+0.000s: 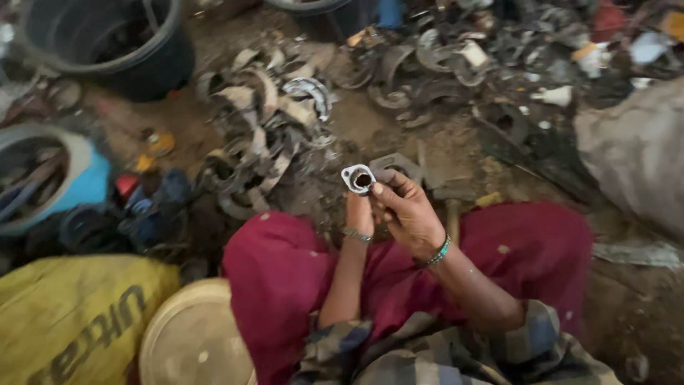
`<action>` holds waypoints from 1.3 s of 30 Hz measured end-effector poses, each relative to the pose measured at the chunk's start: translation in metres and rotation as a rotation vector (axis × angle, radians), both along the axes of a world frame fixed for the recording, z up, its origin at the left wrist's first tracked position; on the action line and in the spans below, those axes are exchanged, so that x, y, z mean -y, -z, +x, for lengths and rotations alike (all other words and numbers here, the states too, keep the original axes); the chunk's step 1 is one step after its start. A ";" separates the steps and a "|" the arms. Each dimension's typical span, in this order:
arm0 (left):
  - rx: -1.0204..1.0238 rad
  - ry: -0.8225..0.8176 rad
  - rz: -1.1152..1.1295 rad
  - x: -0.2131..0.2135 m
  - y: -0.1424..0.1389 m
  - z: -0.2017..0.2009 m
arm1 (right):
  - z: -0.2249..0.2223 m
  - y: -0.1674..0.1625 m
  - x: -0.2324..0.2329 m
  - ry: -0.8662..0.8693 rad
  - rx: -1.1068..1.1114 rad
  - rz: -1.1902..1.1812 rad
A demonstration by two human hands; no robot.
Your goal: The person sits on the ground in a scrap yard and hammers curved metal brake shoe segments one at a time on a large hexagonal metal block used as an anvil, using a hammer by hand. Between hammering, the person repositions the parts and uses pliers to grip or adjust pieces picked from a pile of similar scrap parts.
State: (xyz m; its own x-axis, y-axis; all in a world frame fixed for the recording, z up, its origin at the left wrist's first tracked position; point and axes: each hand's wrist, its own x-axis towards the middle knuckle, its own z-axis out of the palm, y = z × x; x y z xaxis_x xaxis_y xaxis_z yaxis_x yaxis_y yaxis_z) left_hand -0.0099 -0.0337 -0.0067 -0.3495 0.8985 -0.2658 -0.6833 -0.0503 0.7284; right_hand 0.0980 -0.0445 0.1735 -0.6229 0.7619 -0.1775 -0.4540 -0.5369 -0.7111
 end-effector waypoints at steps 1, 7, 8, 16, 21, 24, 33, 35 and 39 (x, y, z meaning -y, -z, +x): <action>0.109 -0.026 0.075 -0.005 0.011 -0.001 | -0.008 -0.008 0.006 -0.026 -0.047 -0.001; 0.338 -0.034 0.265 0.009 0.022 -0.007 | -0.034 -0.029 0.038 -0.227 -0.099 -0.074; 0.234 -0.070 0.175 0.016 0.016 -0.006 | -0.037 -0.029 0.043 -0.249 -0.095 -0.103; -0.308 -0.168 -0.284 0.018 -0.036 0.002 | -0.045 -0.019 0.071 -0.313 -0.075 -0.004; -0.412 -0.177 -0.382 0.009 -0.025 0.002 | -0.041 -0.014 0.073 -0.277 -0.020 0.029; -0.450 -0.215 -0.391 0.004 -0.013 -0.001 | -0.038 -0.010 0.070 -0.244 0.007 0.047; 0.277 0.119 0.510 0.028 -0.016 -0.011 | 0.003 0.030 0.012 0.150 0.188 0.099; 0.204 0.147 0.566 0.028 -0.025 -0.006 | 0.013 0.041 -0.001 0.208 0.234 0.135; -0.034 0.129 0.394 0.023 -0.033 -0.002 | 0.026 0.052 -0.010 0.232 0.337 0.184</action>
